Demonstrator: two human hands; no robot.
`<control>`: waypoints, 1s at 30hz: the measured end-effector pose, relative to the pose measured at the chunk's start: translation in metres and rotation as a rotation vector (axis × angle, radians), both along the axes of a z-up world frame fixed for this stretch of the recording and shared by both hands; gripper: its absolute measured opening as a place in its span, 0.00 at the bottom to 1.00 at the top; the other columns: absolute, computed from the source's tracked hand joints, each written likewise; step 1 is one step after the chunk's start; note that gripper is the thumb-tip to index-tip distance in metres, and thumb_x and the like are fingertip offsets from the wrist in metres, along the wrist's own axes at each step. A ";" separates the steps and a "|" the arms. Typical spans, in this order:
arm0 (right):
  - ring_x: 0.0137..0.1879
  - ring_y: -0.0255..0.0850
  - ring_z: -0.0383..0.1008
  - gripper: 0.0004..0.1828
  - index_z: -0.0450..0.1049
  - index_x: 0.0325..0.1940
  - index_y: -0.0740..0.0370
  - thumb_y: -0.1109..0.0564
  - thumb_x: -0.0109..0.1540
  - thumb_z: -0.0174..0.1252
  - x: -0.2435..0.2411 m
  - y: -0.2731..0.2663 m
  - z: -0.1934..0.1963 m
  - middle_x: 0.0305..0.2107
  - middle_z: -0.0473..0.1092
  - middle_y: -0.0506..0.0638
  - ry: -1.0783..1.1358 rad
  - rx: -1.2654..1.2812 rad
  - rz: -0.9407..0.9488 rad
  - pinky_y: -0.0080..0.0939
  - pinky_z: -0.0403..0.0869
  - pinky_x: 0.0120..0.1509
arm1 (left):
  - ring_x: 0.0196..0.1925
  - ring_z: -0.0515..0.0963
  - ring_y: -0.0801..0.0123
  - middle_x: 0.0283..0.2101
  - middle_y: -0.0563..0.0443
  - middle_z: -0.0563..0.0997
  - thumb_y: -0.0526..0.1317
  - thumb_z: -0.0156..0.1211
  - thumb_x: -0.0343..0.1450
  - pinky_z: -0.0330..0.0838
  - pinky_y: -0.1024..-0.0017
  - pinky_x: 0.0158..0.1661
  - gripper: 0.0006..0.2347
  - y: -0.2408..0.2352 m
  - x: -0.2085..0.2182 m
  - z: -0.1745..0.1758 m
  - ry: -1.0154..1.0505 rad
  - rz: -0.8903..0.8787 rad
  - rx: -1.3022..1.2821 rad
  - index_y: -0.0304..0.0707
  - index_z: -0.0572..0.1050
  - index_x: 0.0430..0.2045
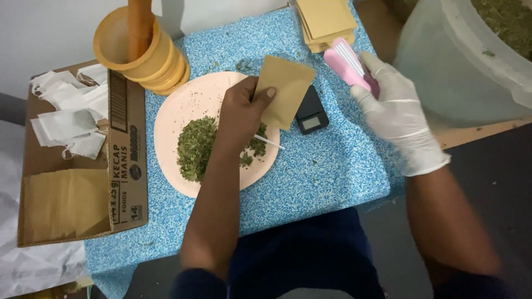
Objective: Sealing small paper pouches filled with tea leaves using a handheld heat sealer.
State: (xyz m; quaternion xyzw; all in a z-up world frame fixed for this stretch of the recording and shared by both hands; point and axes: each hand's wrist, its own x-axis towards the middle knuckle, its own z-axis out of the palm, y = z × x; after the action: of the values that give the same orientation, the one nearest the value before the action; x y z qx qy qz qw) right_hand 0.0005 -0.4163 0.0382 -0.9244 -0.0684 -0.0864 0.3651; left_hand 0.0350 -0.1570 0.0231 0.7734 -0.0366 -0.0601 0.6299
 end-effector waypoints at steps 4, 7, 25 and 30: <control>0.56 0.51 0.71 0.33 0.58 0.75 0.65 0.51 0.67 0.48 -0.008 0.004 0.027 0.58 0.69 0.62 -0.058 0.091 0.181 0.48 0.69 0.51 | 0.27 0.67 0.75 0.24 0.57 0.69 0.44 0.58 0.71 0.60 0.74 0.27 0.10 0.001 -0.001 -0.002 -0.046 -0.007 0.092 0.43 0.69 0.22; 0.66 0.59 0.65 0.45 0.53 0.75 0.70 0.35 0.64 0.47 -0.004 0.010 0.025 0.65 0.62 0.68 0.078 0.052 0.168 0.57 0.67 0.65 | 0.34 0.77 0.73 0.31 0.55 0.80 0.50 0.56 0.69 0.67 0.72 0.33 0.12 -0.002 -0.005 0.000 -0.052 -0.060 0.113 0.43 0.78 0.33; 0.53 0.45 0.74 0.34 0.66 0.70 0.63 0.49 0.61 0.58 -0.004 0.038 0.041 0.50 0.74 0.52 0.146 0.041 0.193 0.45 0.68 0.52 | 0.33 0.74 0.74 0.30 0.57 0.79 0.48 0.56 0.70 0.65 0.72 0.34 0.09 -0.002 -0.009 -0.008 -0.051 -0.124 0.143 0.44 0.77 0.32; 0.48 0.44 0.75 0.30 0.70 0.68 0.59 0.50 0.61 0.57 -0.003 0.039 0.037 0.45 0.76 0.50 0.133 0.007 0.175 0.43 0.69 0.50 | 0.31 0.70 0.73 0.27 0.58 0.75 0.48 0.56 0.70 0.60 0.73 0.31 0.09 -0.001 -0.009 -0.009 -0.025 -0.124 0.171 0.46 0.74 0.27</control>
State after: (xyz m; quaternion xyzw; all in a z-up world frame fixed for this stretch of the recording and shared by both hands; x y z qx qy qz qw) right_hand -0.0025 -0.3776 0.0752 -0.9174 -0.1240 0.0073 0.3780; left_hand 0.0261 -0.1583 0.0140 0.8213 -0.0868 -0.0925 0.5562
